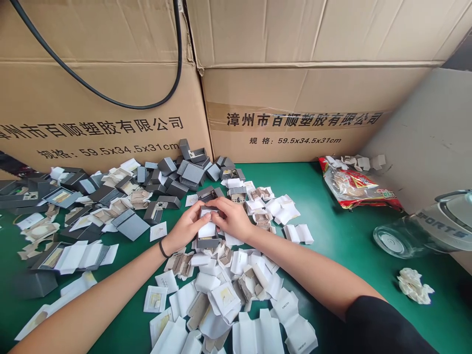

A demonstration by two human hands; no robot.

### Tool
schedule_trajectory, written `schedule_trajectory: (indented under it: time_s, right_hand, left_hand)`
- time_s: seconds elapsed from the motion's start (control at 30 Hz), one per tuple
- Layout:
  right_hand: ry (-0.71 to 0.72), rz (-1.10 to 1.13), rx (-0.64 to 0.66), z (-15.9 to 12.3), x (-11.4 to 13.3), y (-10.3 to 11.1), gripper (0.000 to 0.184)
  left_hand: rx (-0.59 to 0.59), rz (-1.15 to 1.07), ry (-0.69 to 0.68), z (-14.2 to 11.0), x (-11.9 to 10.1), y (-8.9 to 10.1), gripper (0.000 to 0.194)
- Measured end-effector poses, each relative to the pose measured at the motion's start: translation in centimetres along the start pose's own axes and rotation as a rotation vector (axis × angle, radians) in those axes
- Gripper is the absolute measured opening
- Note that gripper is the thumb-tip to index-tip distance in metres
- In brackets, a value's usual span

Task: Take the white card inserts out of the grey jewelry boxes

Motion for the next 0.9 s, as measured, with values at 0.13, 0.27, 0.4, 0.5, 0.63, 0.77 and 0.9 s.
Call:
schedule_trajectory:
  time_s: [0.13, 0.27, 0.4, 0.5, 0.63, 0.77, 0.9]
  right_hand:
    - [0.001, -0.028, -0.005, 0.2, 0.2, 0.2, 0.027]
    - [0.058, -0.065, -0.066, 0.8, 1.7, 2.2, 0.028]
    - [0.116, -0.107, -0.053, -1.1, 3.7, 4.6, 0.016]
    - [0.251, -0.183, 0.121, -4.2, 5.2, 4.6, 0.022]
    - [0.25, -0.165, 0.375, -6.6, 5.6, 3.5, 0.02]
    - [0.136, -0.055, 0.425, -5.9, 4.3, 2.9, 0.016]
    - [0.063, 0.037, 0.399, -5.4, 2.9, 2.9, 0.021]
  left_hand:
    - [0.022, -0.133, 0.029, 0.0, -0.3, -0.3, 0.026]
    - [0.095, -0.344, 0.11, -0.3, -0.7, -0.7, 0.036]
    - [0.108, -0.399, 0.154, -0.5, -0.6, -0.7, 0.037]
    - [0.126, -0.383, 0.158, -0.6, -0.3, -0.8, 0.036]
    - [0.146, -0.385, 0.153, -0.6, -0.2, -0.8, 0.034]
    - [0.186, -0.415, 0.161, -0.7, -0.5, -1.1, 0.034]
    - [0.17, -0.445, 0.196, -0.8, -0.7, -1.1, 0.036]
Point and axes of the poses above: each hand's wrist, its own z-axis towards the middle knuckle, its own y-axis out of the back of the hand, x = y × z, the point moved 5 cm from there along z, towards the middle knuckle, and after that the axes turned 9 degrees about y, right-handed, at the moved point
